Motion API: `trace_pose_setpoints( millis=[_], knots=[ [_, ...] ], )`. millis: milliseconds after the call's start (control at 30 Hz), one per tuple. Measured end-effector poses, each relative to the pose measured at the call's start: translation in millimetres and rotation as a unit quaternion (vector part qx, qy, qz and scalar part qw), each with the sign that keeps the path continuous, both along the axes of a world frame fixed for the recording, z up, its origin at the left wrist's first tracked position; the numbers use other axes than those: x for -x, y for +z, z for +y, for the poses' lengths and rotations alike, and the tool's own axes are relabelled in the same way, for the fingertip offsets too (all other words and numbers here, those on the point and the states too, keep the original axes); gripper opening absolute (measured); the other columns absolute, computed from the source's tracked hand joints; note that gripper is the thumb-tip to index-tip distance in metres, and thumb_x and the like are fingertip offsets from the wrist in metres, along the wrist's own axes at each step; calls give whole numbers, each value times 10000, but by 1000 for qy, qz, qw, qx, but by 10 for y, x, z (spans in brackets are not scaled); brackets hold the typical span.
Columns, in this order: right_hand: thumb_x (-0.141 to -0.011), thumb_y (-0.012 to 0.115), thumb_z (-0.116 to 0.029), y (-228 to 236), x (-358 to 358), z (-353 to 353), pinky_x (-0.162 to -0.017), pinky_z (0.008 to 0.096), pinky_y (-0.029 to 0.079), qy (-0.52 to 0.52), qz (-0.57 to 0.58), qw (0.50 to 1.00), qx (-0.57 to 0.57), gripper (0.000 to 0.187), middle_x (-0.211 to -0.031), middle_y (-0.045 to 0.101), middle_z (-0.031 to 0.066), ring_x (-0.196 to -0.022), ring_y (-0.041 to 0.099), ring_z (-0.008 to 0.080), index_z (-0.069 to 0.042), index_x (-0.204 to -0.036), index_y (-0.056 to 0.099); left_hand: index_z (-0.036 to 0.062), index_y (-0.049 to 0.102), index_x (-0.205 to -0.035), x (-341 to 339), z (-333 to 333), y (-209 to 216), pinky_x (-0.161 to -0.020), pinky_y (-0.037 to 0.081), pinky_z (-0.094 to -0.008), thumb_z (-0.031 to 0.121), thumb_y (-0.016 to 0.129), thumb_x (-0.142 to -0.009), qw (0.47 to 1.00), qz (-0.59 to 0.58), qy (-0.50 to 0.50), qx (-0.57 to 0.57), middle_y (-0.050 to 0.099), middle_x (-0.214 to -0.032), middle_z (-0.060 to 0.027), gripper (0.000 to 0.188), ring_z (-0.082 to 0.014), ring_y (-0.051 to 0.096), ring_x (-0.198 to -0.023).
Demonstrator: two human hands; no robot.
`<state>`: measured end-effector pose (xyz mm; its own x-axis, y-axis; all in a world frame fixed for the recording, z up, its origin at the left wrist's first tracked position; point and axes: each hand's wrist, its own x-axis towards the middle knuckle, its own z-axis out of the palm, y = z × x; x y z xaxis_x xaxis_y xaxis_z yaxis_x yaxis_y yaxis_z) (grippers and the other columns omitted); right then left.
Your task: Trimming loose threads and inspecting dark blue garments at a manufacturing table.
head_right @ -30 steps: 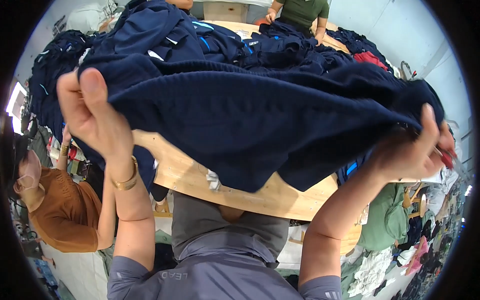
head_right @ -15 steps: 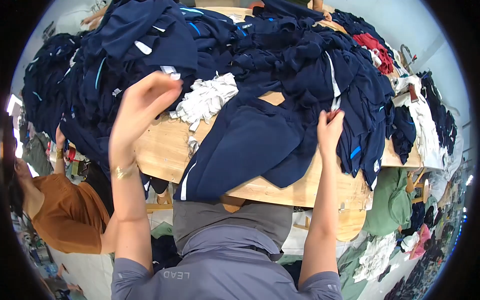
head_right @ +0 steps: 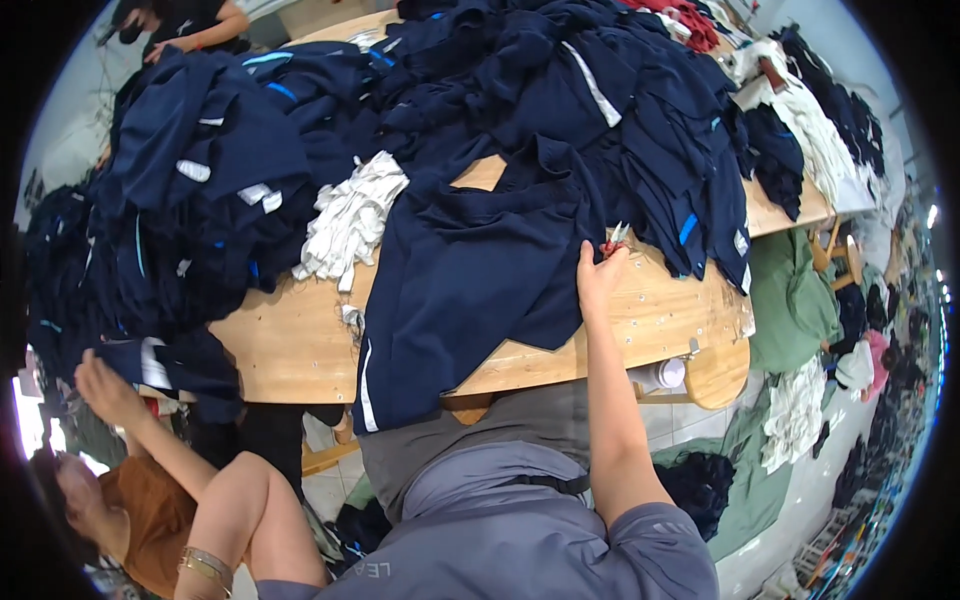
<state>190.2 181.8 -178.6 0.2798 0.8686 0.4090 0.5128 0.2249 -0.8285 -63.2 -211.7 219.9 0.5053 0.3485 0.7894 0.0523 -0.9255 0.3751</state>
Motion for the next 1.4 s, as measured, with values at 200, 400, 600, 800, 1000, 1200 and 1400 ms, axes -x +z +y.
trace_pose_setpoints(
  millis=[200,400,600,800,1000,1200,1400],
  knots=[
    [-715,727,-183,236,138,74,-758,414,428,-107,-122,986,42,427,-900,477,175,-815,517,333,10,-977,451,158,462,-1012,198,102,-46,-791,471,-593,141,395,-890,978,141,-137,68,551,-933,-248,141,-450,552,-983],
    [-770,617,-17,913,637,131,-662,240,425,142,160,977,-14,247,-829,530,35,-728,497,109,-20,-980,487,121,518,-1081,361,405,-398,-801,456,-537,172,474,-860,969,88,-87,216,577,-977,-233,232,-411,556,-1006],
    [-764,604,-47,1978,1136,-1099,-561,356,434,613,-65,787,5,143,-733,494,130,-647,538,327,-29,-806,468,-33,575,-1093,538,1300,-1540,-793,466,-363,273,615,-824,756,46,492,430,637,-971,-214,409,-311,619,-923],
    [-753,649,-110,1612,885,-1349,-512,359,445,573,-80,803,144,196,-648,546,148,-587,577,330,-44,-805,472,-17,608,-1035,507,1248,-2561,-734,467,-418,388,518,-894,632,73,605,479,636,-883,-221,439,-375,607,-847],
    [-831,648,-139,856,92,-794,-479,235,381,232,71,954,179,193,-556,524,25,-501,479,70,-11,-762,521,-32,611,-994,454,1306,-2698,-719,465,-423,455,458,-906,573,68,654,489,636,-858,-217,518,-379,607,-831],
    [-770,714,-157,534,-170,-801,-476,278,359,191,-52,969,148,258,-547,468,35,-488,401,116,2,-696,525,-58,577,-964,506,1378,-2845,-730,442,-454,489,397,-921,561,59,625,539,611,-836,-268,577,-428,583,-839],
    [-722,760,-211,632,15,-952,-468,280,310,323,-89,918,214,373,-505,351,5,-499,366,103,-28,-617,452,-60,546,-1016,596,1431,-3081,-814,406,-461,505,257,-947,539,-60,604,584,564,-947,-339,639,-473,529,-949]
  ],
)
